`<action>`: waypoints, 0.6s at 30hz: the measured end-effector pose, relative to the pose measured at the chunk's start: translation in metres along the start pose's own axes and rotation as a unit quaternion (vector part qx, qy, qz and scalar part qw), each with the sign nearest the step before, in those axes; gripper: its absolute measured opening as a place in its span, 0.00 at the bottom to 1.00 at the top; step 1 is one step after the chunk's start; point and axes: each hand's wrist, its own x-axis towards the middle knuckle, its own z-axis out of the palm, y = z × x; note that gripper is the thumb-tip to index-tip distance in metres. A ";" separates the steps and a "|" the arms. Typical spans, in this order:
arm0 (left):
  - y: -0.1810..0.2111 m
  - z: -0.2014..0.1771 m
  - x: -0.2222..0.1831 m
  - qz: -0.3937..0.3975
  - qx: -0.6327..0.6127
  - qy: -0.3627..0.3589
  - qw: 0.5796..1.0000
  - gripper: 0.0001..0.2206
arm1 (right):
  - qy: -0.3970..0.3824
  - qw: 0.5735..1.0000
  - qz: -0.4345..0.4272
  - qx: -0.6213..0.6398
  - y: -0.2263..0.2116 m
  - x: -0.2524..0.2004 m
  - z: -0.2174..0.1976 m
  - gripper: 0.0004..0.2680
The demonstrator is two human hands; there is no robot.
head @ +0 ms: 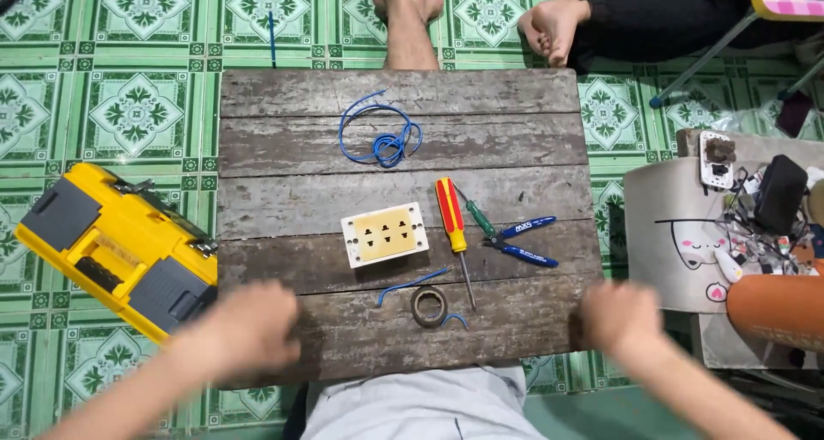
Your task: Wiring and mounting components into an electrical outlet box using a screwdriver and pliers.
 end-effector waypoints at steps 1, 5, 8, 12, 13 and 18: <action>-0.016 -0.025 0.014 0.000 0.000 -0.001 1.000 0.13 | 0.000 1.000 -0.001 0.000 0.021 0.007 -0.019 0.13; -0.081 -0.094 0.095 0.071 -0.076 0.388 0.916 0.16 | 0.271 0.945 0.118 0.141 0.073 0.056 -0.096 0.14; -0.122 -0.113 0.174 0.030 -0.049 0.545 0.837 0.27 | 0.340 0.886 0.048 0.310 0.068 0.124 -0.123 0.23; -0.124 -0.115 0.207 -0.033 -0.073 0.569 0.819 0.30 | 0.387 0.800 0.011 0.458 0.026 0.201 -0.106 0.24; -0.122 -0.112 0.207 -0.036 -0.073 0.567 0.820 0.30 | 0.385 0.800 0.008 0.459 0.021 0.203 -0.104 0.24; -0.116 -0.102 0.208 -0.016 -0.044 0.634 0.772 0.26 | 0.416 0.794 0.068 0.439 0.009 0.201 -0.097 0.21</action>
